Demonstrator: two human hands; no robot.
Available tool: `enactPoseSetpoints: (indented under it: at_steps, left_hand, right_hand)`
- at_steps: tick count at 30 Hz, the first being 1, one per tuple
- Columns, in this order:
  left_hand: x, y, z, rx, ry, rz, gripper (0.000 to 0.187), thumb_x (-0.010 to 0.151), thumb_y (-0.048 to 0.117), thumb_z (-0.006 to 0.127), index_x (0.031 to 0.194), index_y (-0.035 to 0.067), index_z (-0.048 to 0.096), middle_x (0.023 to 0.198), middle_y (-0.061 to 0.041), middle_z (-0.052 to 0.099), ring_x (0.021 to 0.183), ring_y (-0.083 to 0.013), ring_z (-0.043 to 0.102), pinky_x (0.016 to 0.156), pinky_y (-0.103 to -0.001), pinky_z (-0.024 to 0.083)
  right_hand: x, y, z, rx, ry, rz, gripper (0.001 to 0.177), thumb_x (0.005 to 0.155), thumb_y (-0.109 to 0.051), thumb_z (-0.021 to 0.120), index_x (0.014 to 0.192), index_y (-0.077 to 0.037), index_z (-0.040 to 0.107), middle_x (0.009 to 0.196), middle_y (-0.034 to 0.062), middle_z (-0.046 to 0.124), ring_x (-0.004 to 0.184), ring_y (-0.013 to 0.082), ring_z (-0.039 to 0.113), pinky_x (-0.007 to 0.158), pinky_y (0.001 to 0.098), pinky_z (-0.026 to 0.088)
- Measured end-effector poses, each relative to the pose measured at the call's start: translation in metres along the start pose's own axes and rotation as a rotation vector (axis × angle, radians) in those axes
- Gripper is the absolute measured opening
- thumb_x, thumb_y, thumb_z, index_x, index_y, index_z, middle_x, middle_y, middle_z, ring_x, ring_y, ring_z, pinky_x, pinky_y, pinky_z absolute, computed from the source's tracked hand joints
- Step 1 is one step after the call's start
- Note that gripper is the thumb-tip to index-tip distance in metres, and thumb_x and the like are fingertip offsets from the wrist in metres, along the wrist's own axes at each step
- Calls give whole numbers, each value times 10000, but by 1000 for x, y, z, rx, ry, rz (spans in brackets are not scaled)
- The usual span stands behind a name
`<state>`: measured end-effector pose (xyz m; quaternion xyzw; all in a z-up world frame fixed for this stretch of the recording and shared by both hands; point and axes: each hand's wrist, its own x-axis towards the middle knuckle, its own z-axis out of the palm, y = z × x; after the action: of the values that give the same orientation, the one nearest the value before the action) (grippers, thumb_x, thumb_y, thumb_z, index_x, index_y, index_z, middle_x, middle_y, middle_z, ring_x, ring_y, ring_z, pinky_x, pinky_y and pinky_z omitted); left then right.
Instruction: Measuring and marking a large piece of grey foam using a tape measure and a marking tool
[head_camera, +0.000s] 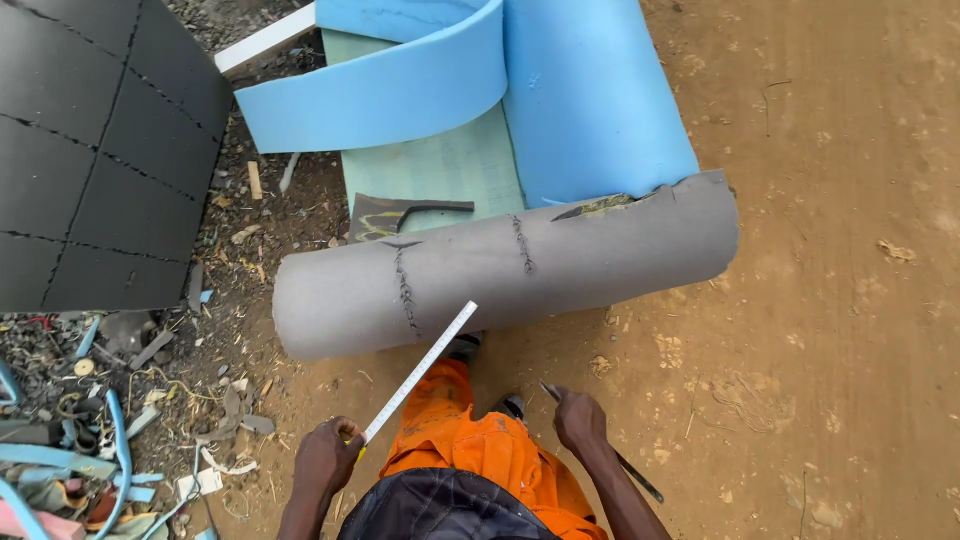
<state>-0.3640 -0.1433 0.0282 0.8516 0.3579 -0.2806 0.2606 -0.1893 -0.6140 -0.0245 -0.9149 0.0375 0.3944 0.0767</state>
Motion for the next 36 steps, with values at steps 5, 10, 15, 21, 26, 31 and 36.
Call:
enactPoseSetpoints:
  at_steps: [5, 10, 15, 21, 26, 31, 36]
  left_hand:
    - [-18, 4, 14, 57, 34, 53, 237, 1110, 406, 763, 1128, 204, 885, 1119, -78, 958, 1042, -357, 859, 897, -544, 640]
    - [27, 32, 12, 89, 129, 267, 212, 1156, 353, 774, 1175, 149, 829, 1121, -205, 833, 932, -456, 829, 832, -595, 644]
    - [97, 74, 3, 137, 323, 611, 108, 1183, 268, 741, 1164, 164, 766, 1082, -143, 855, 1064, -411, 777, 847, -588, 588]
    - [165, 96, 11, 126, 471, 919, 139, 1195, 125, 753, 1276, 26, 806, 1318, -188, 822, 1107, -400, 809, 955, -540, 680]
    - [177, 98, 19, 109, 512, 966, 164, 1173, 87, 780, 1305, -9, 770, 1395, -205, 744, 1150, -439, 753, 920, -567, 637]
    - [186, 92, 37, 103, 529, 931, 108, 1188, 102, 790, 1249, 24, 749, 1370, -168, 726, 1170, -384, 732, 922, -534, 629]
    - [187, 88, 54, 150, 563, 925, 98, 1209, 120, 764, 1240, 27, 757, 1366, -173, 709, 1179, -377, 730, 955, -535, 633]
  right_hand:
    - [2, 62, 87, 133, 30, -46, 562, 1182, -224, 628, 1643, -437, 868, 1065, 123, 963, 767, 259, 841, 627, 432, 577]
    - [-55, 72, 52, 238, -70, -107, 580, 1207, -318, 523, 1668, -436, 855, 659, 39, 732, 509, 199, 487, 577, 409, 351]
    - [-86, 68, 45, 267, -77, -26, 576, 1209, -316, 517, 1651, -473, 852, 761, 60, 793, 604, 219, 586, 657, 419, 401]
    - [-72, 40, 70, 359, -263, 234, 636, 1193, -335, 552, 1701, -594, 833, 1132, 63, 1008, 967, 186, 943, 926, 359, 627]
    - [-75, 2, 132, 467, -177, 122, 605, 1121, -418, 608, 1613, -558, 930, 748, -5, 826, 731, 52, 830, 915, 211, 687]
    - [-30, 2, 183, 456, -278, -37, 600, 1147, -443, 657, 1695, -602, 842, 796, -89, 920, 757, 34, 866, 882, 223, 709]
    - [-5, -9, 183, 464, -208, -58, 610, 1110, -643, 645, 1667, -578, 885, 757, -88, 876, 805, -11, 922, 831, 222, 646]
